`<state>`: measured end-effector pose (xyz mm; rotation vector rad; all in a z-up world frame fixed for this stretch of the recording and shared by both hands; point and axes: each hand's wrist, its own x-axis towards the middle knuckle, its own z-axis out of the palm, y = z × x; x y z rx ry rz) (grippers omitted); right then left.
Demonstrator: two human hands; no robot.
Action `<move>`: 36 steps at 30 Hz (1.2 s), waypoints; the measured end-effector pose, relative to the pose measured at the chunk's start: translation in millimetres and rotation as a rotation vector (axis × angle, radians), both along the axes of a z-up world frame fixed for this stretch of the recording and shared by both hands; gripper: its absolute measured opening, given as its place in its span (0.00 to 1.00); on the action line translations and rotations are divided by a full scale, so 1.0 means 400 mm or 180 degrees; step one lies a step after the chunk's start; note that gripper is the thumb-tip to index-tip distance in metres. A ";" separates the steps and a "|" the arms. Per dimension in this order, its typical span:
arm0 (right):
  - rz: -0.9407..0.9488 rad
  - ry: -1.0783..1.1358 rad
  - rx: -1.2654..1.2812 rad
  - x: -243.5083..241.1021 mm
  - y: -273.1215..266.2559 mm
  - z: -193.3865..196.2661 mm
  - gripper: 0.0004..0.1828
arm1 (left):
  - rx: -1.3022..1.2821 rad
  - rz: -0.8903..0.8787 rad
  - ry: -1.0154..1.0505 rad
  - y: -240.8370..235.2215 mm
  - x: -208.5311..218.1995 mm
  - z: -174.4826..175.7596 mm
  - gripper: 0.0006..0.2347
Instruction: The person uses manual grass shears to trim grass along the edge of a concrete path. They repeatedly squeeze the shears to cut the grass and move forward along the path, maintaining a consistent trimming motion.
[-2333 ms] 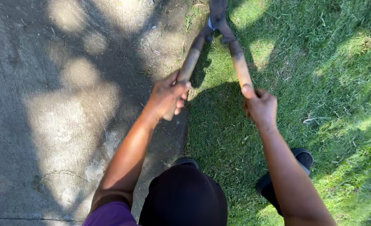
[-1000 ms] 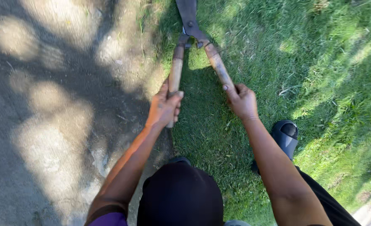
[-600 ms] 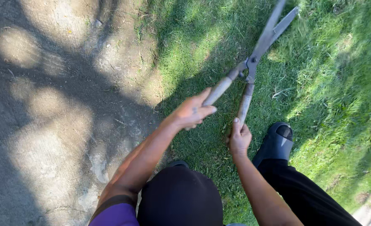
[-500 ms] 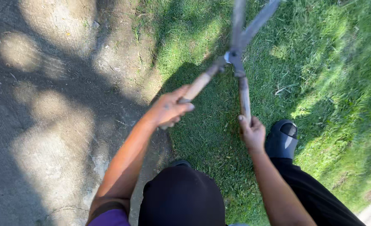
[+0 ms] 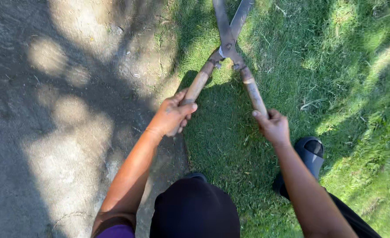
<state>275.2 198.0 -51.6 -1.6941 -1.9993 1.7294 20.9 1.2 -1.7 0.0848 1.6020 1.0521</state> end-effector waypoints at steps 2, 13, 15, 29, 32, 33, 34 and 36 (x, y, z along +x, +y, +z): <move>0.0005 -0.0275 -0.0175 -0.046 0.033 0.005 0.18 | -0.0165 0.0173 -0.0259 0.034 -0.010 0.013 0.27; -0.0594 0.0109 -0.0597 -0.088 -0.074 0.021 0.20 | -0.0180 0.0212 -0.0306 0.079 0.024 0.011 0.32; -0.0072 -0.0342 -0.0085 -0.105 0.026 0.030 0.21 | 0.0037 0.0099 -0.0097 0.097 -0.013 0.009 0.30; -0.0719 -0.0205 -0.0224 0.114 -0.081 -0.025 0.20 | -0.0272 -0.0829 -0.0172 0.062 0.043 -0.003 0.36; -0.0659 -0.0203 -0.0113 0.073 -0.053 -0.028 0.19 | -0.0173 -0.0627 -0.0258 0.109 0.056 0.003 0.33; -0.0688 -0.0133 -0.0066 0.032 -0.055 -0.035 0.19 | -0.0197 -0.0371 -0.0406 0.151 0.071 0.001 0.32; -0.1138 0.0049 -0.0261 -0.012 -0.072 -0.045 0.20 | -0.0232 -0.0103 -0.0554 0.175 0.076 -0.004 0.31; -0.1648 0.0358 -0.0540 -0.062 -0.109 -0.060 0.22 | 0.0191 -0.0157 -0.0375 0.221 0.103 -0.026 0.32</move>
